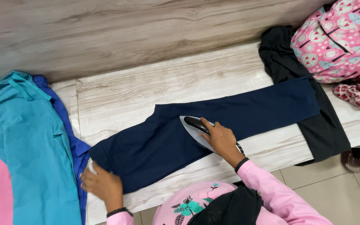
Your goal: The person irons a pair of dark blue trousers on a wooden table. They smooth the fabric with one hand while moving the iron with the other, then flip the trousers to iron the other side.
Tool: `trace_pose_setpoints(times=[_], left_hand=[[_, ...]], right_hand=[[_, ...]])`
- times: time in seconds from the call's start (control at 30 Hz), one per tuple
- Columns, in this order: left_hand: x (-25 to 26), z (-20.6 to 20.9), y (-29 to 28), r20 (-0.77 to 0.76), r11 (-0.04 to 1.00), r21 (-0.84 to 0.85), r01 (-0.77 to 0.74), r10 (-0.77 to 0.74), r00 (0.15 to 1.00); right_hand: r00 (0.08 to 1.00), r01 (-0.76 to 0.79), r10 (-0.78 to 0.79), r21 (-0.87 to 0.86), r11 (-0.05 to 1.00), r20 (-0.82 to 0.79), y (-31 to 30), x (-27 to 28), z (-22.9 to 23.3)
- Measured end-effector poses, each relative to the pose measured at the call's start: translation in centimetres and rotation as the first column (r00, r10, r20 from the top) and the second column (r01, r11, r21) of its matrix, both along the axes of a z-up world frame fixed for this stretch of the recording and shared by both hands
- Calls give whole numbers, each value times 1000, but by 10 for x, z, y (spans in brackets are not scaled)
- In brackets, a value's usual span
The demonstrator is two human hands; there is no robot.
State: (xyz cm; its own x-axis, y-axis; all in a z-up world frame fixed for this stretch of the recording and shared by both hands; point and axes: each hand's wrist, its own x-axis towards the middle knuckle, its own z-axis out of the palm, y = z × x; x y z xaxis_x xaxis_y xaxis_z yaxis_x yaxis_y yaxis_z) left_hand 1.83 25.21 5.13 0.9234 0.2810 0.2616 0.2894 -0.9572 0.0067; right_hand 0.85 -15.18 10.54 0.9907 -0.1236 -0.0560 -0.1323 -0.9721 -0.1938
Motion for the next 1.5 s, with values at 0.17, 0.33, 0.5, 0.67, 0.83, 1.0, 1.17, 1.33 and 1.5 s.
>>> trace_pose_setpoints(times=[0.17, 0.33, 0.5, 0.67, 0.83, 1.0, 1.17, 1.33, 1.5], left_hand=[[56, 9, -116, 79, 724, -343, 598, -613, 786], [86, -21, -159, -347, 811, -342, 474, -578, 738], [81, -54, -142, -371, 823, -365, 436, -558, 743], [85, -53, -144, -399, 833, -377, 404, -540, 741], [91, -47, -141, -419, 832, -417, 365, -533, 736], [93, -54, -138, -409, 839, -402, 367, -523, 748], [95, -64, -137, -378, 829, -399, 391, -537, 754], [104, -71, -138, -370, 826, -391, 406, -545, 752], [123, -65, -138, -271, 745, -456, 486, -637, 722]], right_hand=[[990, 127, -113, 176, 976, -85, 24, 10, 14], [994, 106, -98, 309, 945, -40, 57, 28, 11], [996, -85, 85, 76, 994, 3, 74, 53, -5], [994, -95, 97, -42, 995, 51, 74, 93, -8], [992, -123, 125, -53, 991, 34, 78, 68, -9], [987, -108, 125, -158, 981, 99, 56, 62, -18], [992, 120, -124, -205, 971, -7, 1, 50, -9], [935, 325, -346, -202, 924, -78, -61, 17, 7], [958, 256, -261, -54, 965, -122, -93, 3, 8]])
